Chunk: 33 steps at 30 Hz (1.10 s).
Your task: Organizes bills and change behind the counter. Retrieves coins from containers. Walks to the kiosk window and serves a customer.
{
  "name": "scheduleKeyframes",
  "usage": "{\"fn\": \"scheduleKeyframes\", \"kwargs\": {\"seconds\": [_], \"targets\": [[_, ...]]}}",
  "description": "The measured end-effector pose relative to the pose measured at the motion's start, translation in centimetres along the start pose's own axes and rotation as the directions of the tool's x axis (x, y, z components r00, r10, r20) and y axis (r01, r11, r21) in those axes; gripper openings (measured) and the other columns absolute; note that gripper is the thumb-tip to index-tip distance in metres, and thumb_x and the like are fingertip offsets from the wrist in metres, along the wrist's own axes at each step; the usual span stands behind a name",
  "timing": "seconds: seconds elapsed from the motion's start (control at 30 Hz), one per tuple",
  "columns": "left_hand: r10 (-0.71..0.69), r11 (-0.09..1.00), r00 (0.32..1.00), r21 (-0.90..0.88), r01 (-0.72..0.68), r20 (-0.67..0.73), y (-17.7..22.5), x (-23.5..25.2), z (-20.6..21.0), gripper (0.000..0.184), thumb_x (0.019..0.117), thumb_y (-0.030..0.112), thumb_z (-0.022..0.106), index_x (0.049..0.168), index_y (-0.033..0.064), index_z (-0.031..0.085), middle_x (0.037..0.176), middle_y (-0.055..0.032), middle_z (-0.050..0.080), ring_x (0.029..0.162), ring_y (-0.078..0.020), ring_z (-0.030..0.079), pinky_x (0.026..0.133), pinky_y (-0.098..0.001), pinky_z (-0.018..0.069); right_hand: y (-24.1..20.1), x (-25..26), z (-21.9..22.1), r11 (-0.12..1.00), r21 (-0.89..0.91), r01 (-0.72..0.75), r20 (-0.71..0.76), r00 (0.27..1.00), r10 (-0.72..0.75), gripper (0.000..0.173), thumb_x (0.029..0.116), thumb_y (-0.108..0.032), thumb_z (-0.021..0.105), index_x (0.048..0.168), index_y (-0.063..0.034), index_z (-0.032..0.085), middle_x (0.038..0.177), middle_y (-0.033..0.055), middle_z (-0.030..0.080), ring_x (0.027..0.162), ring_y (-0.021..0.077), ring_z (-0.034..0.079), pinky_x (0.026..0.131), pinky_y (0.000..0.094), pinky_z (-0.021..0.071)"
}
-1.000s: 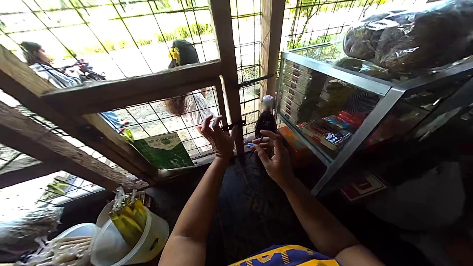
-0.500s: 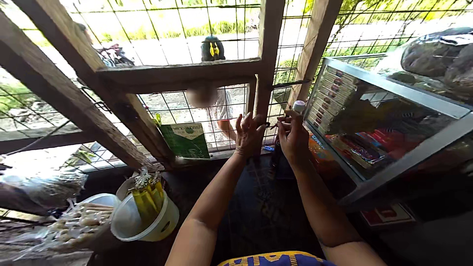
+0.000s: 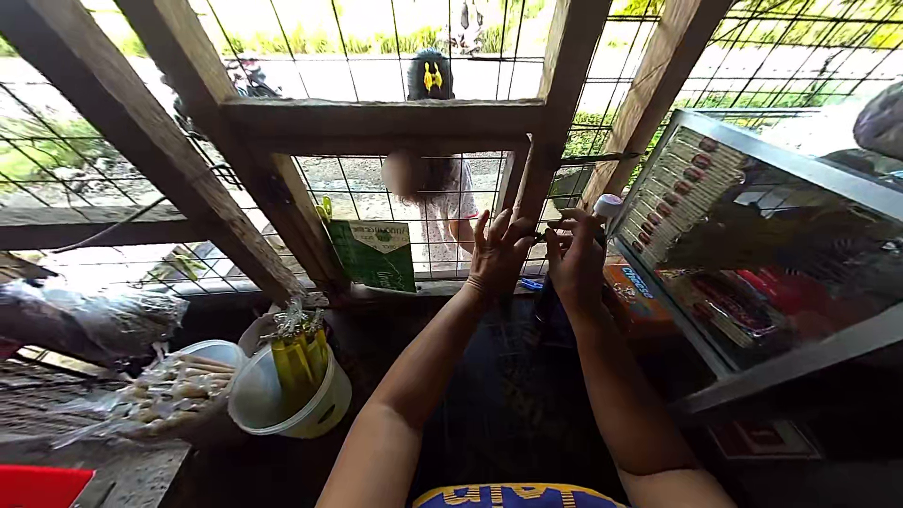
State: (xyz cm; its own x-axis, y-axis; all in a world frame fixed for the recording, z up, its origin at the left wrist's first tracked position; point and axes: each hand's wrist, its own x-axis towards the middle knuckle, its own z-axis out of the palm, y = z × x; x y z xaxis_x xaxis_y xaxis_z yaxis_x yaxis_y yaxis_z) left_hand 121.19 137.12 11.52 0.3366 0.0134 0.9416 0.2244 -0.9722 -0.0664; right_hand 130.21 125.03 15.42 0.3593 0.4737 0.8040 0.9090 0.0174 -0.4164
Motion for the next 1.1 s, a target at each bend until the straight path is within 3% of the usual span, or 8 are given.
{"fn": "scheduleKeyframes", "kwargs": {"seconds": [0.27, 0.63, 0.8, 0.93, 1.1], "targets": [[-0.006, 1.000, 1.000, 0.012, 0.006, 0.006, -0.1, -0.2, 0.2, 0.013, 0.0883, 0.008, 0.071, 0.095, 0.0184, 0.076, 0.120, -0.0076, 0.072, 0.130, -0.0365, 0.055, 0.118, -0.0629, 0.0214, 0.4, 0.7, 0.4, 1.000, 0.019, 0.018, -0.065, 0.998, -0.017, 0.033, 0.1011, -0.006, 0.060, 0.131, 0.0034, 0.051, 0.113, 0.0196, 0.072, 0.088, 0.0290, 0.075, 0.072, 0.0408, 0.0618], [0.023, 0.998, 0.999, 0.057, -0.025, 0.038, -0.2, -0.3, -0.1, 0.013, 0.0880, 0.009, 0.072, 0.095, 0.0184, 0.078, 0.117, -0.0057, 0.073, 0.127, -0.0347, 0.057, 0.116, -0.0621, 0.0248, 0.1, 1.2, 0.7, 0.998, 0.048, -0.052, -0.030, 0.998, 0.053, 0.037, 0.0994, -0.006, 0.064, 0.132, 0.0020, 0.050, 0.111, 0.0197, 0.071, 0.088, 0.0323, 0.075, 0.071, 0.0464, 0.0626], [-0.025, 0.997, 0.998, 0.077, 0.020, 0.061, 0.2, -0.7, -1.0, 0.009, 0.0888, 0.020, 0.075, 0.097, 0.0210, 0.079, 0.119, -0.0041, 0.072, 0.128, -0.0327, 0.056, 0.118, -0.0609, 0.0226, 0.3, 0.9, 1.0, 0.999, 0.021, -0.041, 0.066, 0.997, 0.040, 0.031, 0.0980, -0.003, 0.064, 0.127, 0.0050, 0.055, 0.109, 0.0223, 0.070, 0.088, 0.0355, 0.074, 0.075, 0.0496, 0.0615], [-0.051, 0.998, 0.997, 0.044, 0.049, 0.061, 0.6, -0.8, -1.8, 0.010, 0.0848, 0.018, 0.076, 0.095, 0.0188, 0.079, 0.117, -0.0066, 0.072, 0.126, -0.0348, 0.056, 0.118, -0.0627, 0.0214, 0.2, 0.4, 1.1, 0.999, 0.001, -0.036, 0.089, 0.995, 0.036, 0.021, 0.0993, -0.002, 0.062, 0.120, 0.0045, 0.063, 0.110, 0.0224, 0.070, 0.096, 0.0349, 0.073, 0.082, 0.0496, 0.0606], [-0.081, 0.996, 0.995, 0.031, 0.079, 0.056, 0.8, -1.1, -2.4, 0.008, 0.0875, 0.021, 0.074, 0.093, 0.0201, 0.080, 0.117, -0.0057, 0.072, 0.126, -0.0344, 0.056, 0.118, -0.0607, 0.0222, 0.1, 0.0, 0.8, 0.998, -0.039, -0.044, 0.124, 0.991, 0.048, 0.016, 0.0987, -0.003, 0.063, 0.111, 0.0049, 0.070, 0.106, 0.0243, 0.069, 0.086, 0.0360, 0.072, 0.074, 0.0484, 0.0604]]}}
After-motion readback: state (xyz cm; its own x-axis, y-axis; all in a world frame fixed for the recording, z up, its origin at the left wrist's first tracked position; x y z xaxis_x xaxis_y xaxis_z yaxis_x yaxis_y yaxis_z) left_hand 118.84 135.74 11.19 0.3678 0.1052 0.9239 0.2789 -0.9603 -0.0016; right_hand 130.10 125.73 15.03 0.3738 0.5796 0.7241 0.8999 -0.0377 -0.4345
